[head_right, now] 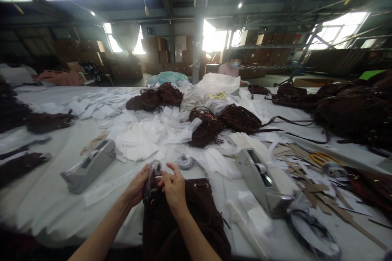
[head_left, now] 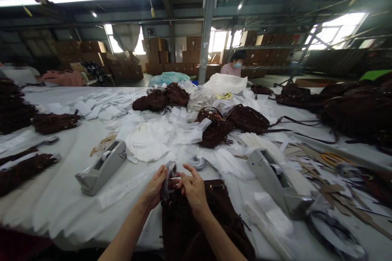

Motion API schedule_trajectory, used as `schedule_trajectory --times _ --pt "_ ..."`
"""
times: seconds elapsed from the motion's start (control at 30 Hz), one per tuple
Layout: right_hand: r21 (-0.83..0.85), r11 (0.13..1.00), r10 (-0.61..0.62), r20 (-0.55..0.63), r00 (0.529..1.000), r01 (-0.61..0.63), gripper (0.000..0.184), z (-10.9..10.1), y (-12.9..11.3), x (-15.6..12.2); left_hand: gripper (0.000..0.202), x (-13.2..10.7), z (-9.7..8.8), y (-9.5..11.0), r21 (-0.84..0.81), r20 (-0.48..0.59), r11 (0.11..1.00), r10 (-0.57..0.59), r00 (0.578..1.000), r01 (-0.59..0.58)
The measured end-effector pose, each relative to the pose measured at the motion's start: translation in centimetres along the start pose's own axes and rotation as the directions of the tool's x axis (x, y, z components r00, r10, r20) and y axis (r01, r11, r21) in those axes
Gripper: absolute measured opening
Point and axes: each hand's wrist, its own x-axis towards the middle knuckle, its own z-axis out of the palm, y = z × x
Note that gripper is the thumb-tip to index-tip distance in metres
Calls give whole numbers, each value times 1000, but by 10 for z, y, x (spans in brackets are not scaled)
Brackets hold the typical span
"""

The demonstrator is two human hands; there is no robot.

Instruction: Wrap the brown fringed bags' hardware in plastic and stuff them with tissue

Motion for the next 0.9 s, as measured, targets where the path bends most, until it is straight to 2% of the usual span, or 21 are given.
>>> schedule_trajectory --times 0.07,0.13,0.27,0.37,0.57,0.73,0.9 --pt "-122 992 -31 43 999 36 33 -4 -1 1 49 0 1 1 13 19 1000 0 1000 -1" --pt "-185 982 -25 87 996 41 28 -5 -1 2 49 0 4 1 52 37 999 12 999 -13" --pt "-172 984 62 138 989 -37 51 -6 0 6 46 0 5 0 177 42 983 33 999 -40" --pt "-97 983 169 144 975 -156 53 -7 0 8 42 0 6 2 302 57 951 45 997 -60" --pt "32 958 282 69 957 -284 42 -12 1 12 35 1 15 8 508 104 848 110 988 -148" --pt "64 956 288 -26 957 -286 36 -15 9 17 35 1 15 2 599 111 787 100 989 -147" --pt "85 954 291 -52 955 -286 32 -15 13 16 32 2 9 -3 668 72 732 113 991 -132"
